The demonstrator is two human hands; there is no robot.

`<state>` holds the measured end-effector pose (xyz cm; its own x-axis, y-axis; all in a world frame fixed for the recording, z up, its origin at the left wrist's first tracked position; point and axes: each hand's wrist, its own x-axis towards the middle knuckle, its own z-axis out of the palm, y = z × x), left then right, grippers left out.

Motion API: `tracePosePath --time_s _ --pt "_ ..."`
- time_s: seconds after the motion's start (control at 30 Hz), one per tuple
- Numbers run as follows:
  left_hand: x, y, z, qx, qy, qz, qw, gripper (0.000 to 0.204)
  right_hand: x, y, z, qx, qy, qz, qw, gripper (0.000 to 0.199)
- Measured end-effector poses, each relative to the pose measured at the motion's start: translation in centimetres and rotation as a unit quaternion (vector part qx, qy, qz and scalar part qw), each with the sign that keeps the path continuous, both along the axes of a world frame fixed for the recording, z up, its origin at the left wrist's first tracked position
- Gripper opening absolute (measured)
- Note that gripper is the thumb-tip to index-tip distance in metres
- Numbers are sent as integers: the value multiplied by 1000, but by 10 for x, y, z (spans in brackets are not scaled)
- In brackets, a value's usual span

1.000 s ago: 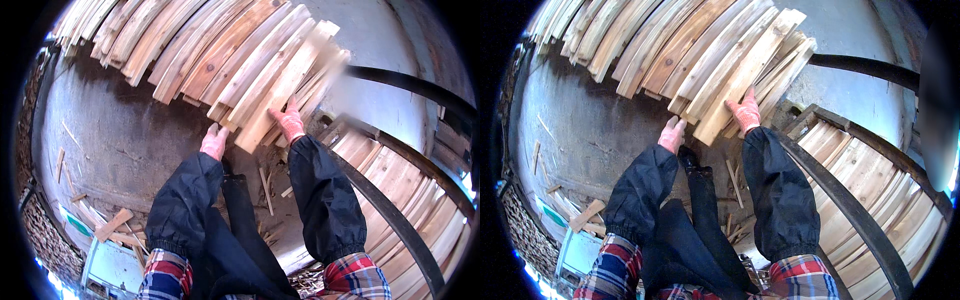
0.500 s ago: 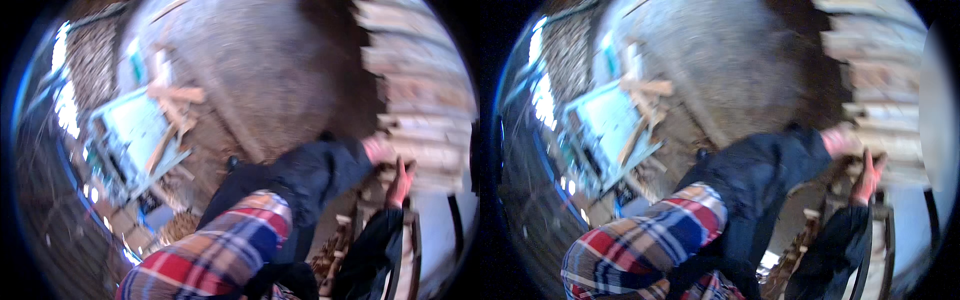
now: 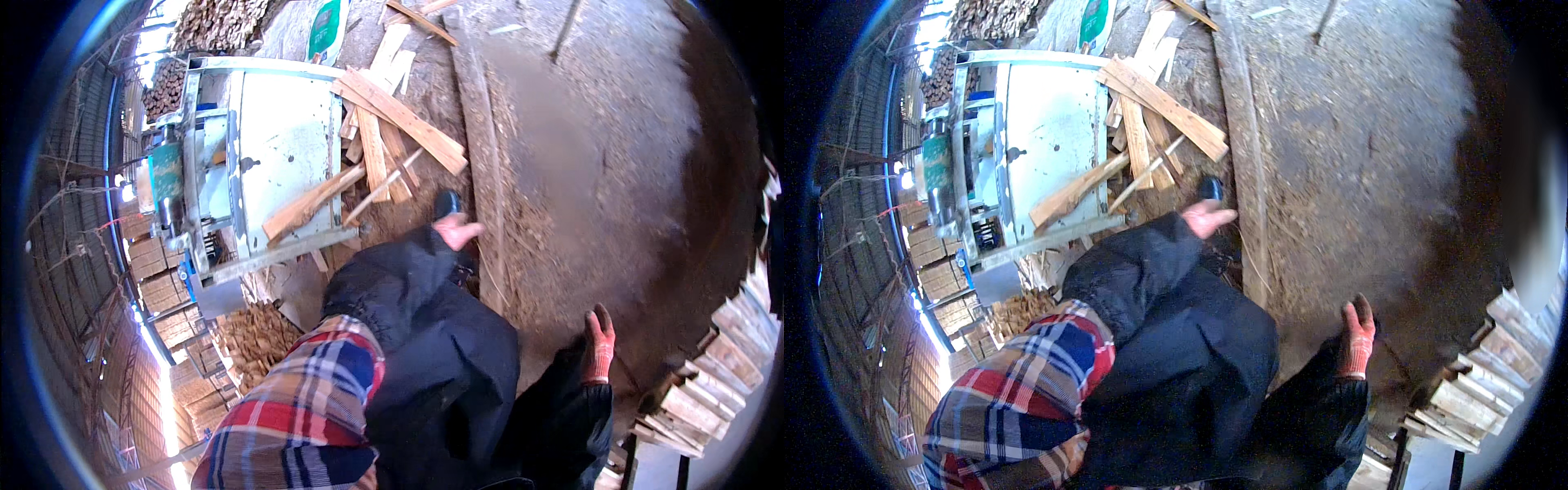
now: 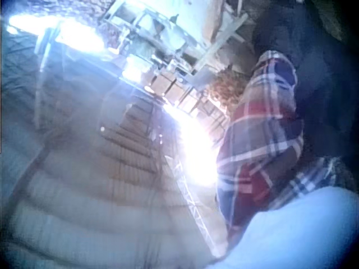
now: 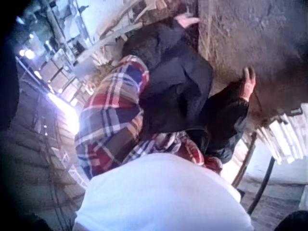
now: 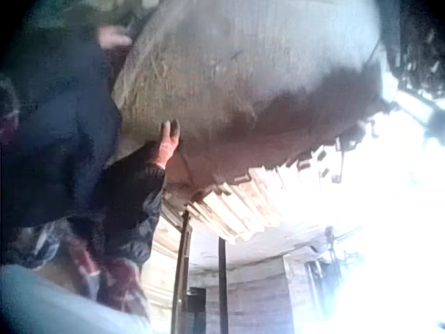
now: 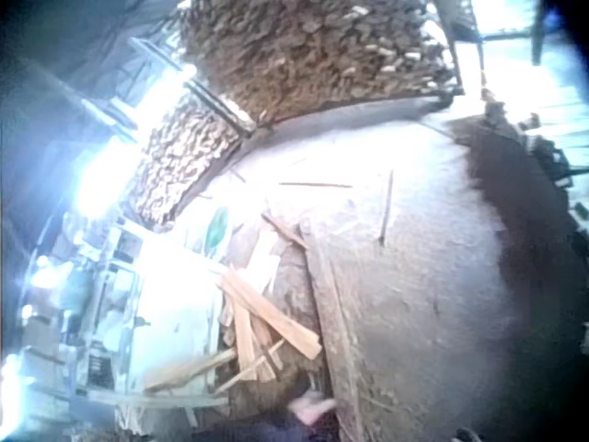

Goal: The person repeatedly picks up loose wooden planks from a pile on the floor and stacks them onto a metal rack. The person handles the wood by hand, lifting multiple pieces at a time and arranging them vertically on the rack.

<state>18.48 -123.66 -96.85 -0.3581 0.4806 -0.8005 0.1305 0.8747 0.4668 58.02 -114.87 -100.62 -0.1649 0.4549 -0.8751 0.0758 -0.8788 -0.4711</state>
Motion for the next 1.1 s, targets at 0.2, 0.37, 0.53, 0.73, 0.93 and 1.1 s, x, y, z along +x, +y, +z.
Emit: tracePosePath --time_s 0.2,0.37,0.53,0.73,0.93,1.1 --pt "-246 -93 -39 3 141 191 971 75 -295 11 -67 84 59 376 921 67" --pt "-384 -114 -98 31 150 236 960 69 -506 38 -130 233 16 536 811 81" --pt "-434 -101 -150 61 80 312 945 63 -623 48 -198 289 -37 577 763 89" --pt "-438 -78 -161 45 -9 402 915 64 -675 34 -220 159 51 578 799 79" --pt "-375 -27 -130 147 -177 461 857 43 -614 11 -156 -70 325 369 868 70" --pt "-274 13 -62 166 -302 397 851 49 -502 17 -59 -107 276 227 928 67"
